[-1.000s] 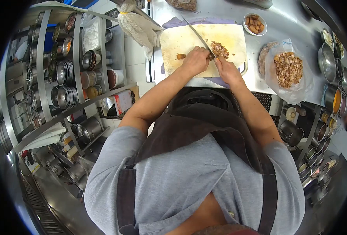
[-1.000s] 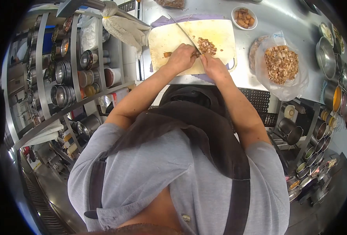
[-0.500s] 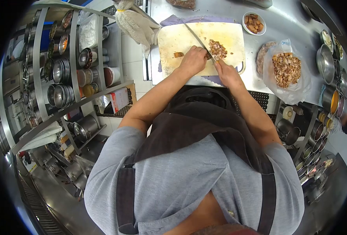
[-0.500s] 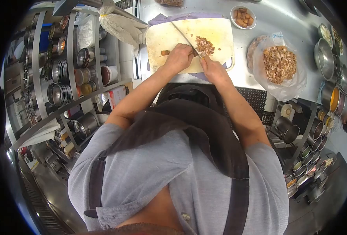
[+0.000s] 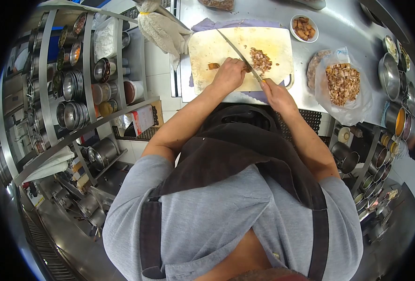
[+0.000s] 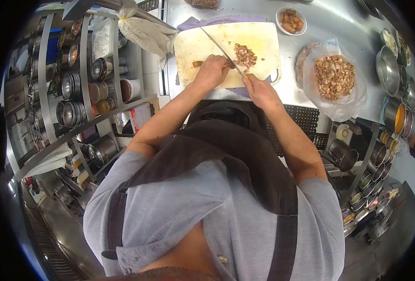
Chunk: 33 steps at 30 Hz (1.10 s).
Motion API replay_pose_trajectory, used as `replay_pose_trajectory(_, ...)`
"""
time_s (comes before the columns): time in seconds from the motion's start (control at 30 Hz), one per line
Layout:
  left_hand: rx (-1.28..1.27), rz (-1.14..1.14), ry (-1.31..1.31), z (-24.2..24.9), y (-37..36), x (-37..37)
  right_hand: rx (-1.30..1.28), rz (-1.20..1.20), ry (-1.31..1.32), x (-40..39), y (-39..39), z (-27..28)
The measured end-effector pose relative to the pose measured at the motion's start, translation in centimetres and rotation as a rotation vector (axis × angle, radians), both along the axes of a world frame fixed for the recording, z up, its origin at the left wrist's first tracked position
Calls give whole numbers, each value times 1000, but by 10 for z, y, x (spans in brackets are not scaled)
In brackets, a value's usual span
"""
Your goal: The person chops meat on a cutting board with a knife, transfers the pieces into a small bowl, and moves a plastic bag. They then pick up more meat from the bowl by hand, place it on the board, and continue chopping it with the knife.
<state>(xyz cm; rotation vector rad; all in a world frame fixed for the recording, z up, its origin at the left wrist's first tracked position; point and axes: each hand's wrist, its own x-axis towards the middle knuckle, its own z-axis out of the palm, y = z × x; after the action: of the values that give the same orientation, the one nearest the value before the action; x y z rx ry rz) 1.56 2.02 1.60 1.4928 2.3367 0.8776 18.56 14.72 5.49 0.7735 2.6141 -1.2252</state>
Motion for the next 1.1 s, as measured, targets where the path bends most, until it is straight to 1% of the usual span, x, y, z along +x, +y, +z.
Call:
replay_pose_trajectory(0.07,31,-4,37,-12,2,1,18,-3,8,-18,-1,-18)
replay_pose_trajectory(0.17,35,-46,40,-13,2,-2,39,-13,66,-29,-1,-31)
replay_pose_trajectory(0.23,29,-40,37,-9,1,-3,49,-31,104,-31,0,-23)
replay_pose_trajectory(0.3,22,-33,23,-3,0,1,16,-57,10,-26,-3,-13)
replay_pose_trajectory(0.4,-22,15,-8,8,-6,2,-18,-80,43,-11,-3,-9)
replay_pose_trajectory(0.5,-2,28,-14,7,-8,0,-31,-36,37,0,-1,2)
replay_pose_trajectory(0.6,21,6,-32,-4,-3,-3,-28,-1,13,-8,-5,-6)
replay_pose_trajectory(0.7,55,3,31,-8,-2,0,29,-4,-19,-38,-10,-20)
replay_pose_trajectory(0.8,33,0,17,-3,-5,-3,37,-13,37,-52,-9,-24)
replay_pose_trajectory(0.9,53,4,-12,2,-7,1,-13,-55,87,-41,-5,-19)
replay_pose_trajectory(0.97,75,52,-17,5,-13,2,-42,-72,118,-27,-2,-11)
replay_pose_trajectory(1.03,69,71,-27,5,-18,-1,-33,-70,11,-12,2,4)
replay_pose_trajectory(1.1,64,90,-36,4,-20,-3,-56,-48,-19,3,5,9)
